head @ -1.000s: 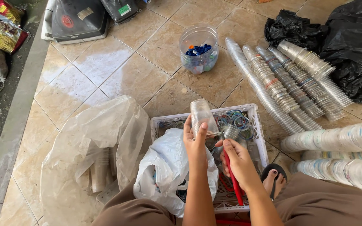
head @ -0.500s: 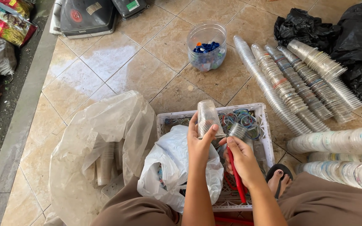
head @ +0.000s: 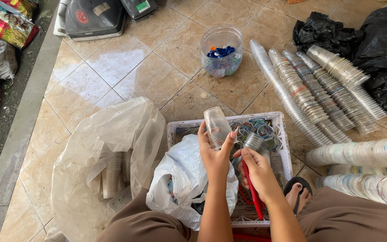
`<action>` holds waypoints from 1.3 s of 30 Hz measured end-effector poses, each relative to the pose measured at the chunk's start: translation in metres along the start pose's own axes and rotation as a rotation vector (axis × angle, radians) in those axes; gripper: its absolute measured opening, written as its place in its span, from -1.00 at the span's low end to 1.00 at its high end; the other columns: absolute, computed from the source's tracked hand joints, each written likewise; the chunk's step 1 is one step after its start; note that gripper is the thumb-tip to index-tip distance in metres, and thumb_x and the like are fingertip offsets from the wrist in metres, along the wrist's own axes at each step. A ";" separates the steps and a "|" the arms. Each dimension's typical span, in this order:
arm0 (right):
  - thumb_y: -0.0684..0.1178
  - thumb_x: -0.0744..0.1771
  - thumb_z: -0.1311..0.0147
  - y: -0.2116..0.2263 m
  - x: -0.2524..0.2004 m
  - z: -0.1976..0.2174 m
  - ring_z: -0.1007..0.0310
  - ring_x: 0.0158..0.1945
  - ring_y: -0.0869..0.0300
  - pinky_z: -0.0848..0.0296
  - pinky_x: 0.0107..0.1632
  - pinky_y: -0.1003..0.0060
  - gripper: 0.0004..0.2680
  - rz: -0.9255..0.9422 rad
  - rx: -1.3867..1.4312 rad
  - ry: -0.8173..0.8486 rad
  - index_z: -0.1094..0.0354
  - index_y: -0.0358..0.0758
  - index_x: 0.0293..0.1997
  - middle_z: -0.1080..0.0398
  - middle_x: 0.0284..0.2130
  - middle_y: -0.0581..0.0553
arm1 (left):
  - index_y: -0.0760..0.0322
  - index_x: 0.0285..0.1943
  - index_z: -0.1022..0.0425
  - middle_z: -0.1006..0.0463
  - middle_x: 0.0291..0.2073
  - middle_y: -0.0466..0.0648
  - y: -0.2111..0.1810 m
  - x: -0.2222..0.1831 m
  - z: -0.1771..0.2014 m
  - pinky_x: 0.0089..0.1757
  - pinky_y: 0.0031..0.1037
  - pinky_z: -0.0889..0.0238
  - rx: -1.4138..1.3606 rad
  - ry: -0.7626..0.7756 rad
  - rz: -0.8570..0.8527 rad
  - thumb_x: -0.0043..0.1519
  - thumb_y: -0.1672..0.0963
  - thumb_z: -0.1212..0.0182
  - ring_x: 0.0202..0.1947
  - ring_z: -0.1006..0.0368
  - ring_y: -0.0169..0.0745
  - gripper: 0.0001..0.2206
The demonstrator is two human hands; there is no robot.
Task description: The person sits on the floor and uses a red utility knife to cut the rims off clear plastic cups. They pick up cups from a white crate, cut the top edge, and place the trimmed pieces into a plastic bag. Stacks of cups and other plastic items are visible nearby.
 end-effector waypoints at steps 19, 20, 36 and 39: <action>0.08 0.44 0.10 0.000 0.000 0.002 -0.05 -0.72 0.26 -0.01 -0.67 0.35 -0.74 0.012 -0.026 -0.018 -0.41 -0.34 -0.15 -0.20 -0.68 -0.09 | 0.37 0.41 -0.21 -0.61 -0.09 0.05 -0.016 -0.006 -0.001 -0.29 -0.48 -0.47 0.247 -0.038 -0.017 0.02 -0.03 -0.45 -0.30 -0.63 -0.19 -0.21; 0.08 0.44 0.10 0.001 0.000 0.001 -0.05 -0.72 0.26 -0.01 -0.67 0.35 -0.74 0.011 -0.027 -0.018 -0.41 -0.34 -0.15 -0.20 -0.68 -0.09 | 0.37 0.41 -0.21 -0.61 -0.09 0.05 -0.015 -0.005 0.000 -0.29 -0.48 -0.47 0.247 -0.039 -0.017 0.02 -0.03 -0.45 -0.30 -0.63 -0.19 -0.21; 0.05 0.44 0.11 0.003 -0.002 0.000 -0.06 -0.73 0.24 -0.04 -0.67 0.33 -0.75 0.004 -0.059 -0.036 -0.42 -0.35 -0.14 -0.20 -0.68 -0.09 | 0.43 0.42 -0.20 -0.57 0.07 0.21 -0.016 -0.008 -0.001 -0.17 -0.37 -0.50 0.347 -0.014 0.000 0.01 -0.13 -0.39 -0.08 -0.63 0.00 -0.13; 0.05 0.44 0.11 0.004 -0.002 0.001 -0.07 -0.72 0.23 -0.04 -0.66 0.33 -0.75 0.008 -0.100 -0.043 -0.42 -0.35 -0.14 -0.21 -0.68 -0.09 | 0.41 0.42 -0.20 -0.57 0.07 0.19 -0.015 -0.008 -0.001 -0.15 -0.37 -0.49 0.371 -0.025 -0.005 0.00 -0.13 -0.41 -0.07 -0.62 0.00 -0.13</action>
Point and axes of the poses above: each hand's wrist, its own x-axis towards the middle knuckle, its own z-axis out of the back of the hand, y = z × x, the point moved 8 cm from there along x, towards the middle knuckle
